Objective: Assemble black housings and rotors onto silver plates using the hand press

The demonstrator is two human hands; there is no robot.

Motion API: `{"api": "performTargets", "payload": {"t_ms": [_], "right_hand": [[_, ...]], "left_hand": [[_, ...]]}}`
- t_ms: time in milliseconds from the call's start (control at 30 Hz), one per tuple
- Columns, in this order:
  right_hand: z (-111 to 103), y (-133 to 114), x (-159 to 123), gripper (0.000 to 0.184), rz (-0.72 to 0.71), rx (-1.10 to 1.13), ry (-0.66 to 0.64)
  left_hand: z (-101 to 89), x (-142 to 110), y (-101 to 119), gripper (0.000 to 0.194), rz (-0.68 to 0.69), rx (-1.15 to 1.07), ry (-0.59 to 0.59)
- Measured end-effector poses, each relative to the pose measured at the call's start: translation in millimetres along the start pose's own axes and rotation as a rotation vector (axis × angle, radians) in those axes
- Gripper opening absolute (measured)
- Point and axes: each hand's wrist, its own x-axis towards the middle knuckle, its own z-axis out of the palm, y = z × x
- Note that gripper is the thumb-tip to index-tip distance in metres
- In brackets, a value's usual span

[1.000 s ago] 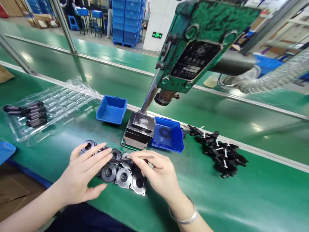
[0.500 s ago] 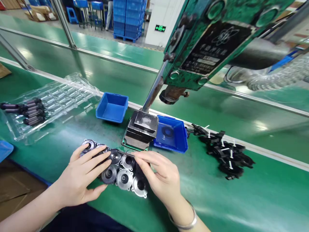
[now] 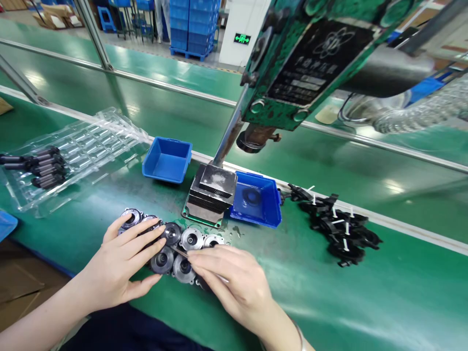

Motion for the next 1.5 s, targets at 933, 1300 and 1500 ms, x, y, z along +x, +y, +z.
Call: {"api": "performTargets", "payload": {"t_ms": [933, 1300, 1500], "right_hand": [[-49, 121, -49, 0.023, 0.593, -0.25, 0.594], [-74, 57, -51, 0.009, 0.493, 0.037, 0.78], [-49, 16, -37, 0.016, 0.401, 0.205, 0.468]], "left_hand": [[5.3, 7, -11, 0.026, 0.002, 0.072, -0.021], [-5.1, 9, -4, 0.04, 0.029, 0.082, -0.02], [-3.0, 25, 15, 0.049, -0.014, -0.007, -0.001]]}}
